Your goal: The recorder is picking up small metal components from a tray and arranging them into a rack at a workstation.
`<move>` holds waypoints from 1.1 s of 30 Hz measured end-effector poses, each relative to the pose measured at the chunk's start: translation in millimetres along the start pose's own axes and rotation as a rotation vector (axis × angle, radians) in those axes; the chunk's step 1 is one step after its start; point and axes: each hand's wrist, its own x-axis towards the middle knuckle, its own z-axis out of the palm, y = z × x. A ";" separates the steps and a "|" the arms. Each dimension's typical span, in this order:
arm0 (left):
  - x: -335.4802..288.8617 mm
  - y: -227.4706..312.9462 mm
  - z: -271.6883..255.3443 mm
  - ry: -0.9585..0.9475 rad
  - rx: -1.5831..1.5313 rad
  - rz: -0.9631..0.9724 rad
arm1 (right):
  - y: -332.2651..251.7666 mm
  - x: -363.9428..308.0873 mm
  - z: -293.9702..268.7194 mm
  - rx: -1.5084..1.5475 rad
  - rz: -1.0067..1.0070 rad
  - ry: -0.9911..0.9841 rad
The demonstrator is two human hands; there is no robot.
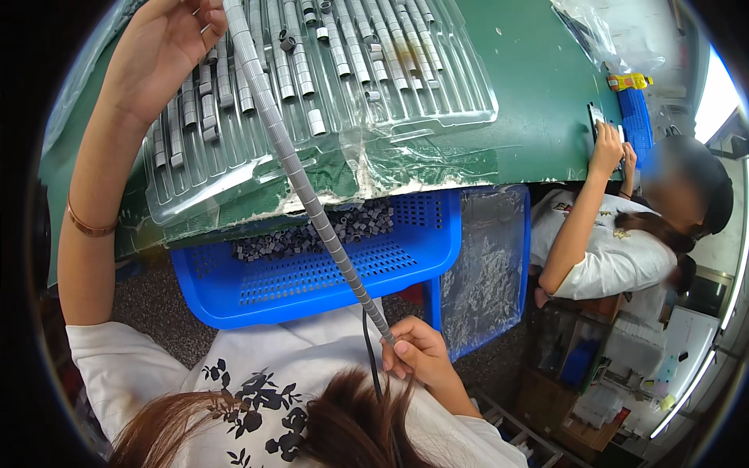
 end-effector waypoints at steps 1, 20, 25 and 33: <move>2.8 -0.3 -1.6 0.041 -0.004 -0.032 | 0.2 0.2 -0.7 0.001 0.000 0.000; 6.6 -6.3 0.5 0.080 -0.005 -0.045 | -2.5 1.6 -3.5 -0.008 0.052 -0.005; 10.0 -5.9 -6.8 0.019 -0.019 -0.055 | -4.0 2.0 -0.9 -0.015 0.061 0.000; 7.9 -7.9 -3.4 0.030 -0.015 -0.016 | -2.9 3.3 -3.3 0.007 0.046 -0.015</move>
